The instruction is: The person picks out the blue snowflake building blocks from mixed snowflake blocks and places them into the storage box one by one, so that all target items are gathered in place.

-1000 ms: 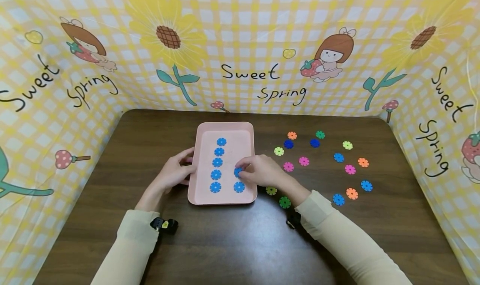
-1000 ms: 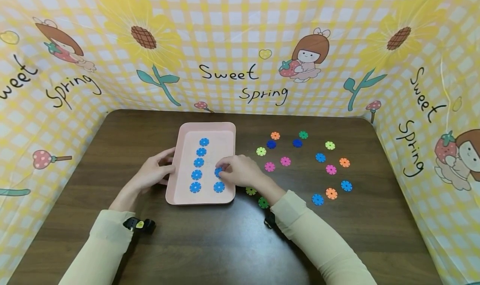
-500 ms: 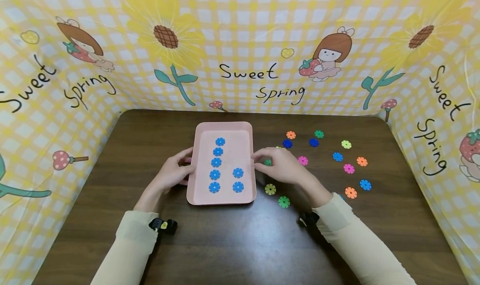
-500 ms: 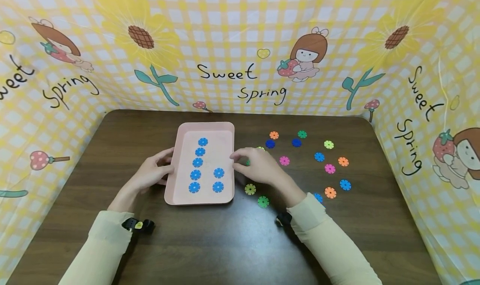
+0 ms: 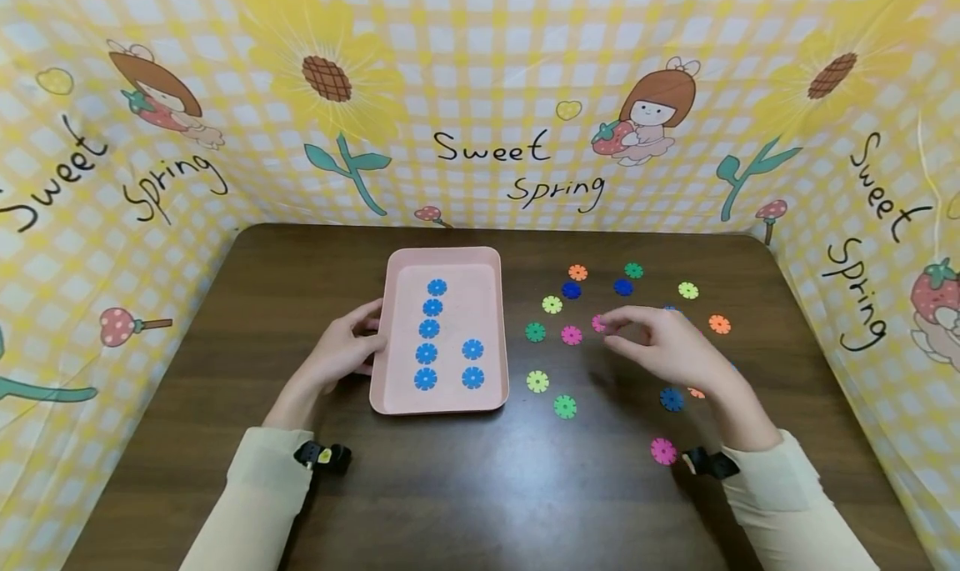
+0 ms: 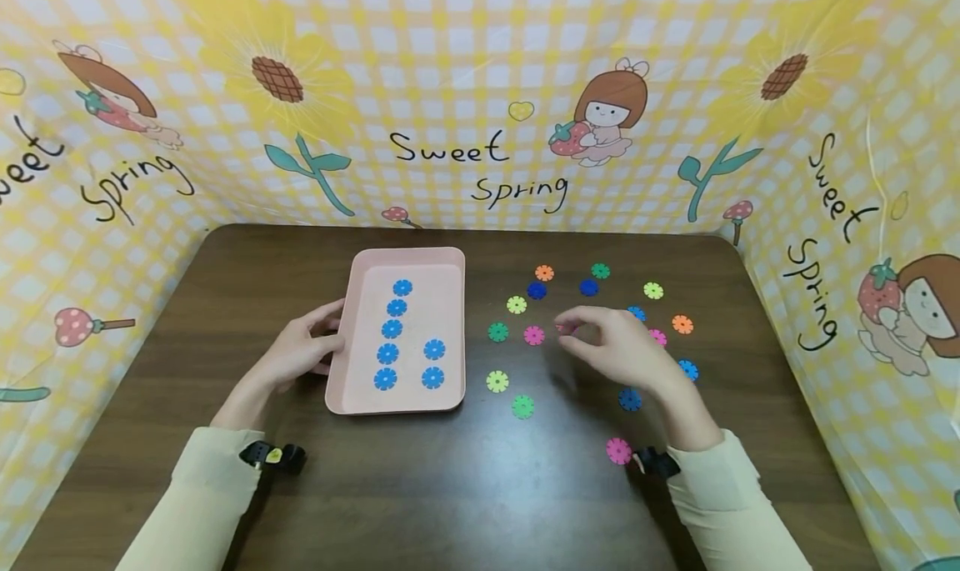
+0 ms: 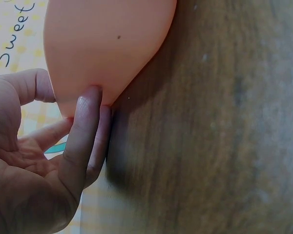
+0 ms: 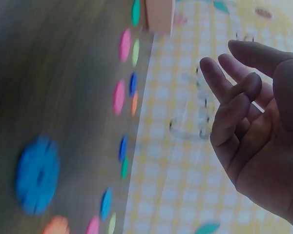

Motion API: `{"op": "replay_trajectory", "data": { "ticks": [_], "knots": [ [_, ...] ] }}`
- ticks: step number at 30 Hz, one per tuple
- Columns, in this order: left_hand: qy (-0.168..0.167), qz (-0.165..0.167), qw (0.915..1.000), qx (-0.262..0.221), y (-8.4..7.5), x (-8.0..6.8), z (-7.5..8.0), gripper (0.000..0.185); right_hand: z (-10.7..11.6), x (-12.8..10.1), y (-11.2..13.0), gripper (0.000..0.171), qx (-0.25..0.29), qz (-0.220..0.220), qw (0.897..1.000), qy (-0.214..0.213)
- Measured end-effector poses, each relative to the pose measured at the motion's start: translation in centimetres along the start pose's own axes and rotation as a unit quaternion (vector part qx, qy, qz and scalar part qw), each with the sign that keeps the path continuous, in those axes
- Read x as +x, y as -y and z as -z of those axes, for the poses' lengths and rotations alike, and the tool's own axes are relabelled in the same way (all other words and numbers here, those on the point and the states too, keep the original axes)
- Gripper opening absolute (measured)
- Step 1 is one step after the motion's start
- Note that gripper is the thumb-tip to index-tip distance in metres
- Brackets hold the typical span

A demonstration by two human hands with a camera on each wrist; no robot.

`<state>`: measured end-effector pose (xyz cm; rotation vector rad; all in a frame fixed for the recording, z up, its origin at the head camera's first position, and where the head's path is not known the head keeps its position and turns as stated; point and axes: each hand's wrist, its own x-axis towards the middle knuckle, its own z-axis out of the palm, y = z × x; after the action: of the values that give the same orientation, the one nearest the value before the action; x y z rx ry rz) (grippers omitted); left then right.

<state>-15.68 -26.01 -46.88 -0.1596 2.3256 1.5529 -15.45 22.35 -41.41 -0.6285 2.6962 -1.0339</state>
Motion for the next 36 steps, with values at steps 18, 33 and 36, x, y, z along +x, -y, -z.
{"op": "replay_trajectory", "data": {
  "ticks": [18, 33, 36],
  "knots": [
    [0.000, -0.002, 1.0000, 0.006, 0.1, 0.1, 0.1, 0.075, 1.2, -6.4, -7.0, 0.050, -0.030, -0.098, 0.993, 0.058],
    [-0.003, 0.000, 1.0000, 0.004, 0.2, 0.2, 0.0, 0.074, 0.3, -6.1, -7.4, 0.030, -0.072, -0.098, 0.991, 0.064],
    [-0.003, 0.000, 1.0000, 0.002, 0.2, 0.1, 0.0, 0.074, 0.3, -6.1, -7.3, 0.032, -0.074, -0.104, 0.990, 0.059]
  ]
}}
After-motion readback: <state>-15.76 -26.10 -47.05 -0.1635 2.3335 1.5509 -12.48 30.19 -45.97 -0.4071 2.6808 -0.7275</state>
